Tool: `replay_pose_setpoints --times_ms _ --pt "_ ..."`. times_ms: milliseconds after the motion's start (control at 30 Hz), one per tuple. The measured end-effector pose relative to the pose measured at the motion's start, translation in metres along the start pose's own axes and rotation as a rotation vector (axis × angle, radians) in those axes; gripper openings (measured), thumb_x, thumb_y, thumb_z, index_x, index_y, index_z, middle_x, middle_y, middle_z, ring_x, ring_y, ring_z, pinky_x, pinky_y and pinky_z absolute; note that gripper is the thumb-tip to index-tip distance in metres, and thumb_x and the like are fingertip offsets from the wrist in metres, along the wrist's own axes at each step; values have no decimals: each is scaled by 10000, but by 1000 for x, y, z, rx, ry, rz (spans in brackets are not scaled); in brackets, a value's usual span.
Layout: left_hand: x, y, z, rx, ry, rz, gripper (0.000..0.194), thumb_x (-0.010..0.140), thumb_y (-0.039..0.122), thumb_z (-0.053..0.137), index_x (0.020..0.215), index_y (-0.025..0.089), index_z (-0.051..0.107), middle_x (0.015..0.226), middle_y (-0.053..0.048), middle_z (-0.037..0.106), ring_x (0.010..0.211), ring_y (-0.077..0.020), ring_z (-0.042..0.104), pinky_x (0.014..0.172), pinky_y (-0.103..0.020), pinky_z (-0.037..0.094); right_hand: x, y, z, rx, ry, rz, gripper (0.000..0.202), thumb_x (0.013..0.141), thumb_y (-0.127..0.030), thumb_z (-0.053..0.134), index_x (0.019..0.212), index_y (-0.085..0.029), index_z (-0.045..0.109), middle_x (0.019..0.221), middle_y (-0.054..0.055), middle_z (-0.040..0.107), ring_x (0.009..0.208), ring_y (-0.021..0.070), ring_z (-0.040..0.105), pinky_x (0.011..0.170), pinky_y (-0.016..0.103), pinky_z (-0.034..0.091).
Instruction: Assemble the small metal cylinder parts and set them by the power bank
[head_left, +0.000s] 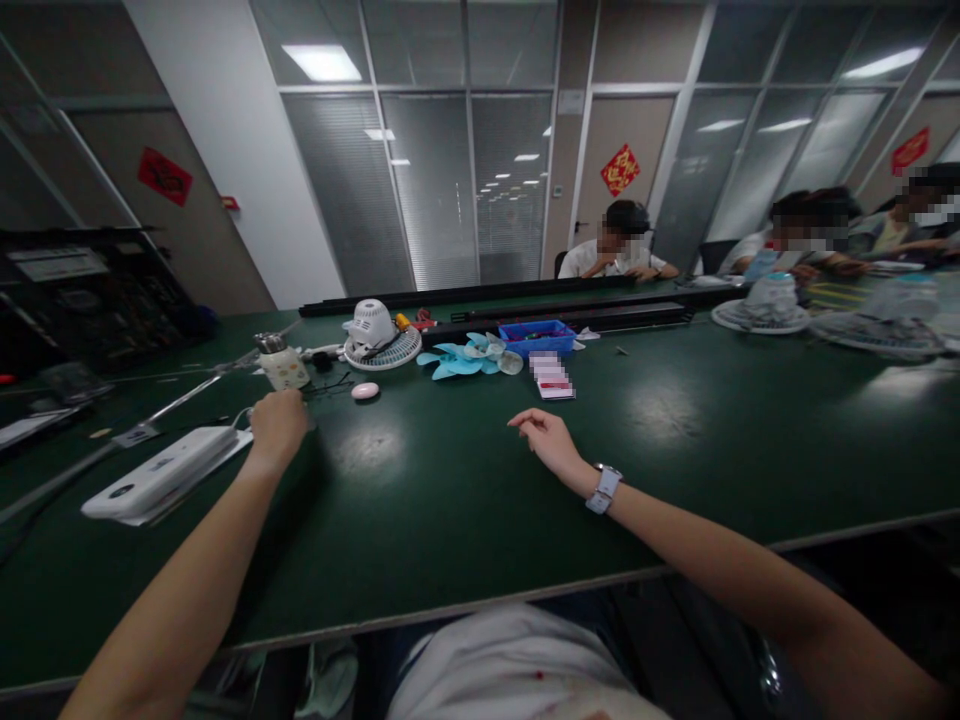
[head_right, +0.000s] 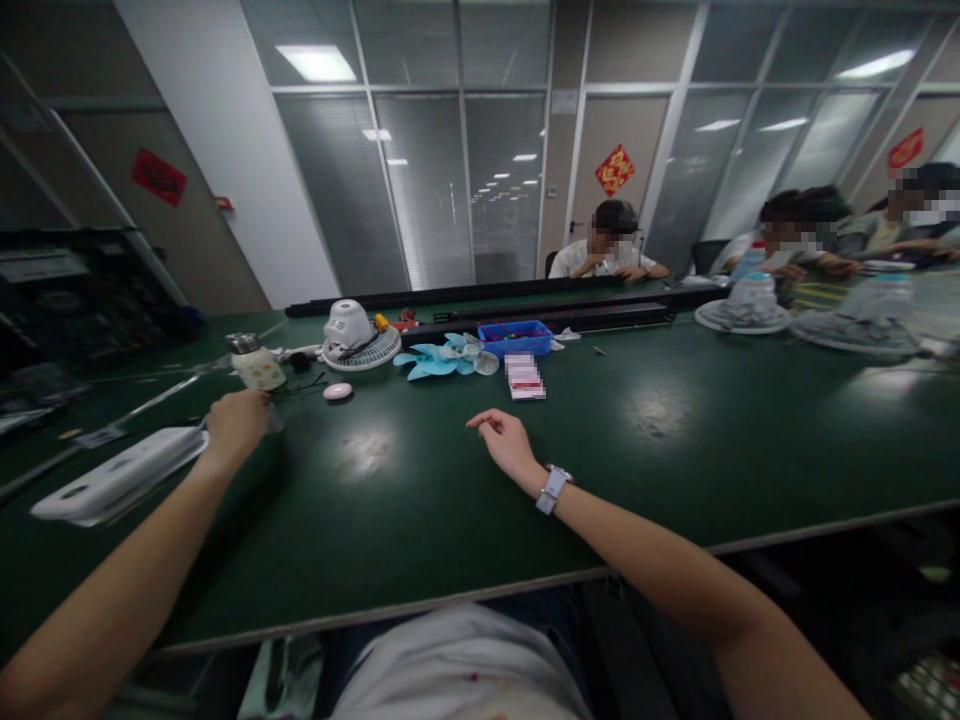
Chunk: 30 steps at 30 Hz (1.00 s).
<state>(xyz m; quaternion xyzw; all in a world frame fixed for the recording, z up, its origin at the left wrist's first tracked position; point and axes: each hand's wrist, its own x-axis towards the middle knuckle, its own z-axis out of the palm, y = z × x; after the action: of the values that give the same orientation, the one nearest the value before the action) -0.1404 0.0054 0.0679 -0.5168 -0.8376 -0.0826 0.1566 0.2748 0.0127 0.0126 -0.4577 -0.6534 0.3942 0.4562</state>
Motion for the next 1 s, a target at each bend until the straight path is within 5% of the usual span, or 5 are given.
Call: replay_pose_setpoints --times_ms 800,1000 --pt "4 -8 8 -128 -39 62 469 889 355 503 1188 14 622 1084 -227 657 981 -320 590 779 -340 426 2 1 2 0 -9 19 234 779 -210 483 861 -152 695 736 12 584 553 101 456 520 237 340" --pt "-9 30 5 -243 -55 167 528 842 453 581 1271 145 604 1067 -130 691 965 -275 619 760 -296 439 1 -1 4 -12 -49 35 217 792 -191 487 848 -152 693 722 7 567 552 96 455 513 224 342"
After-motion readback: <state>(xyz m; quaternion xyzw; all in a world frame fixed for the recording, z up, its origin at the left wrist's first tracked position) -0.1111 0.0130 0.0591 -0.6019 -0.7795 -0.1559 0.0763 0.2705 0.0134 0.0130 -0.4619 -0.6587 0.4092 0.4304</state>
